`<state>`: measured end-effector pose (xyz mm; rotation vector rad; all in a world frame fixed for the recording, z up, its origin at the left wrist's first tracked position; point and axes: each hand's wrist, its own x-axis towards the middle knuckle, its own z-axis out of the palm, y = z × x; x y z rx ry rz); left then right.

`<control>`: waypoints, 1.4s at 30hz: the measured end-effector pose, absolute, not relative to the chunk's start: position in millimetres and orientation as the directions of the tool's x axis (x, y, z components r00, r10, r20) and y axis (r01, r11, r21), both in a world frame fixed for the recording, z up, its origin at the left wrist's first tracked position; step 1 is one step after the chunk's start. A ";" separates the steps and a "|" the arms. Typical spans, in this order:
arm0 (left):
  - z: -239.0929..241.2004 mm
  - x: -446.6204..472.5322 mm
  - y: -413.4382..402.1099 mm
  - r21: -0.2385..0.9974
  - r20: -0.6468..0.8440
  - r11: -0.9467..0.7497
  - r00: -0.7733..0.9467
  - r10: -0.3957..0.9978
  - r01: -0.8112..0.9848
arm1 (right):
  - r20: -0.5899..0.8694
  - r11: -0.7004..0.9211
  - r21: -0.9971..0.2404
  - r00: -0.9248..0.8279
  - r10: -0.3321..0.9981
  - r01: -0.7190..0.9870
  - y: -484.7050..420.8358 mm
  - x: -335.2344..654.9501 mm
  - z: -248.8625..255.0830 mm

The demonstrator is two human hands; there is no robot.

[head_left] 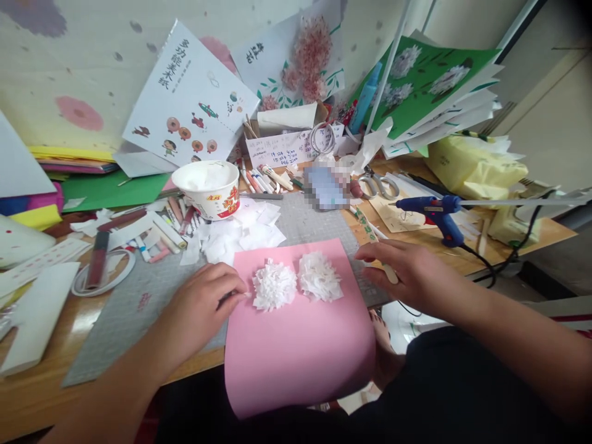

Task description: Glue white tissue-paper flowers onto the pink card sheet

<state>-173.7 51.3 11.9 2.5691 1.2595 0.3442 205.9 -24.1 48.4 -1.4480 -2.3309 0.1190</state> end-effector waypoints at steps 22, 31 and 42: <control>35.1 -152.9 106.1 0.328 -0.058 -0.367 0.406 0.912 0.871 | -0.132 0.236 -0.371 -0.303 0.944 0.898 -19.7 192.6 45.4; 51.7 -146.8 111.2 0.700 -0.060 -0.195 0.328 0.943 0.687 | -0.097 0.076 -0.670 -0.189 0.977 0.738 -10.5 194.8 50.6; 40.9 -106.8 108.5 0.911 -0.129 0.036 0.201 0.971 0.410 | 0.016 -0.053 -0.768 0.102 0.995 0.639 10.0 213.2 32.5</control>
